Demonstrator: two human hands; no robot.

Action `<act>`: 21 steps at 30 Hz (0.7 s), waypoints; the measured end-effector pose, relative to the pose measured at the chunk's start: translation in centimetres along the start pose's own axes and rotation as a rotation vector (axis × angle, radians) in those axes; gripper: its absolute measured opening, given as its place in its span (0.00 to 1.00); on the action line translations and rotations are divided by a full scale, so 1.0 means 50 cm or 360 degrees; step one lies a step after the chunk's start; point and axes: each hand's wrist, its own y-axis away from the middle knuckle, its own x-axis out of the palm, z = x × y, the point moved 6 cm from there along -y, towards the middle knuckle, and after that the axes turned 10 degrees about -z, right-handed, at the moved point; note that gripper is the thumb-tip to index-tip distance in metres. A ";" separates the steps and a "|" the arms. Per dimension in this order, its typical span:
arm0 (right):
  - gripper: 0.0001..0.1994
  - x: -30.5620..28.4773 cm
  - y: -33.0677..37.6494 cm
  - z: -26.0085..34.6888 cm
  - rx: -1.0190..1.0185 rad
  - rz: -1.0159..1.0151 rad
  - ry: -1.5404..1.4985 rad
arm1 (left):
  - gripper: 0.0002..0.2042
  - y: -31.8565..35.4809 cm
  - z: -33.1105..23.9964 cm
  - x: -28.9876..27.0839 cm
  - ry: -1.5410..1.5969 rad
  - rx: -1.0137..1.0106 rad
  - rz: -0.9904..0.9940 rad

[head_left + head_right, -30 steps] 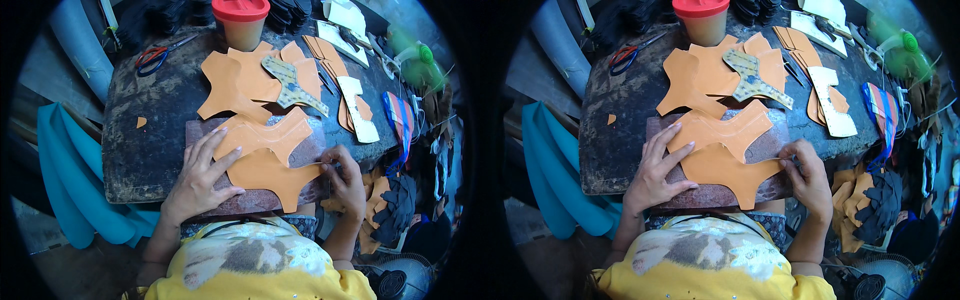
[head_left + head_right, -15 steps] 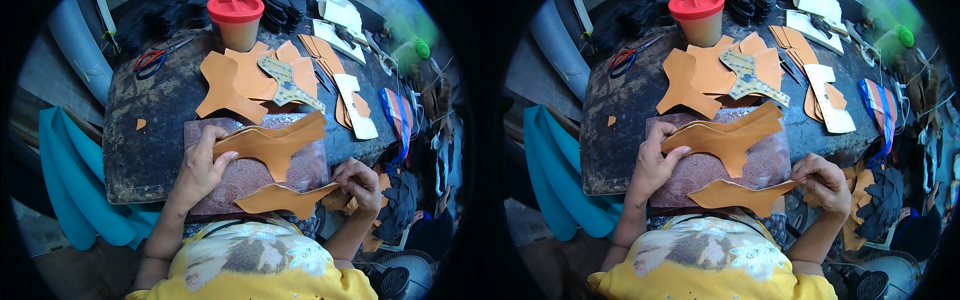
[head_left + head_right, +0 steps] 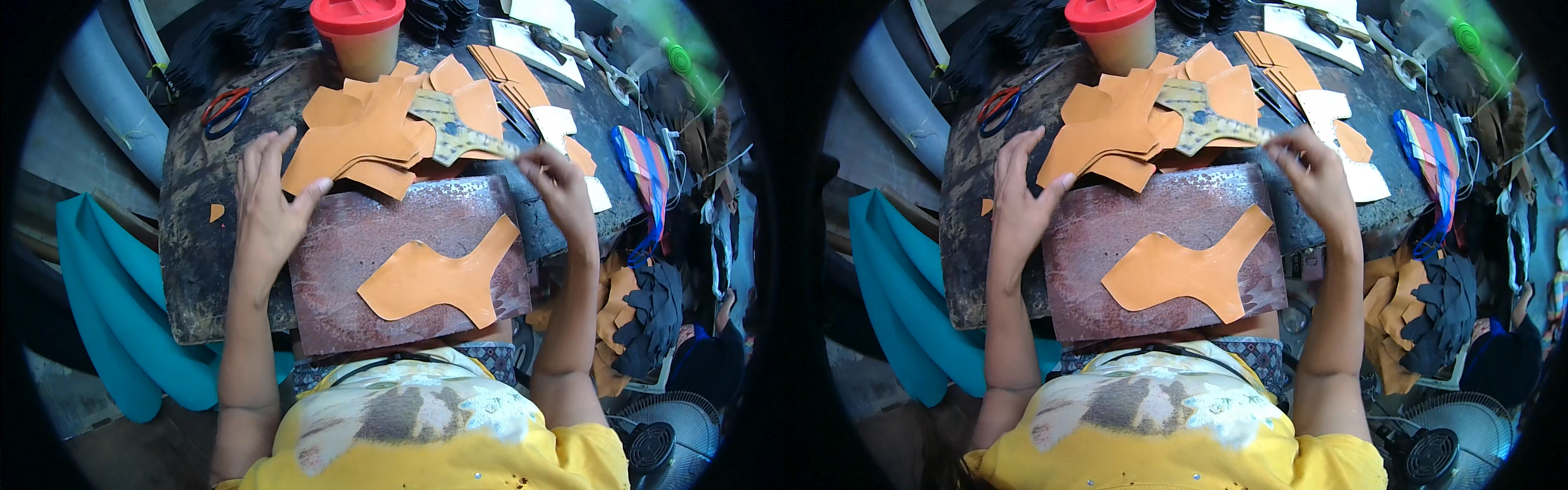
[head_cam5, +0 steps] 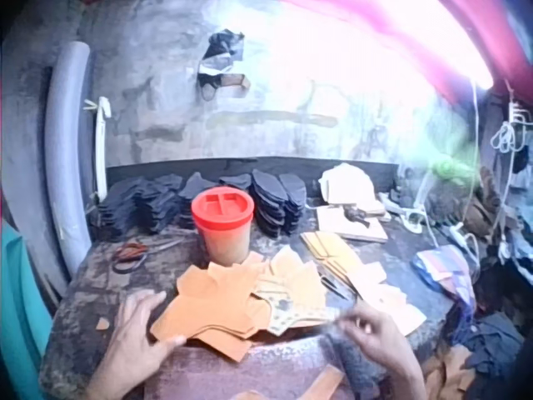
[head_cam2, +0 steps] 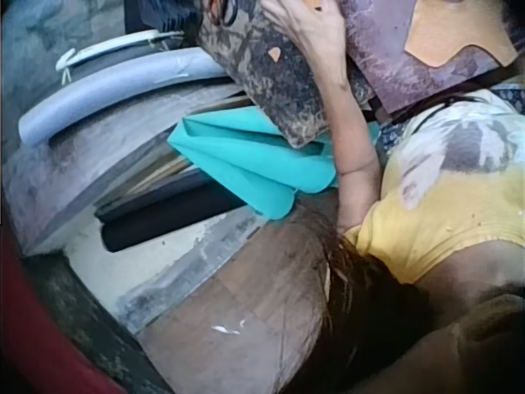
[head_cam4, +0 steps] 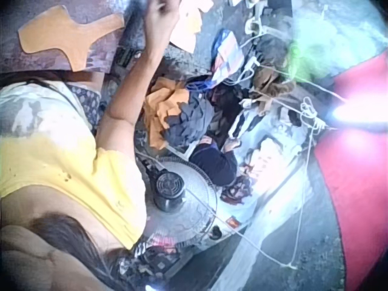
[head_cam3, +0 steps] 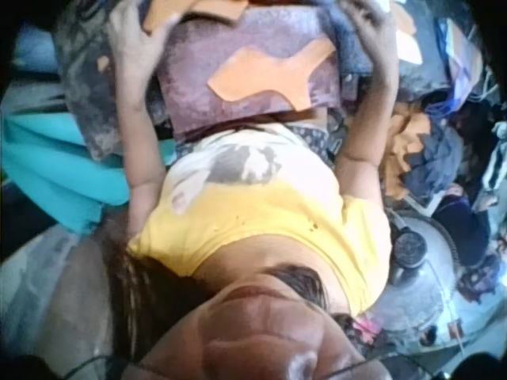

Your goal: The person uses a template to align a leather piece, then uses a hammer and punch to create holes in the leather. The person repeats this process on multiple leather pieces, stacking the finished pieces on the table.

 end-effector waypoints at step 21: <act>0.08 0.057 -0.196 -0.134 -0.0014 0.0223 0.1101 | 0.36 0.174 -0.177 0.013 0.0115 0.0516 0.0705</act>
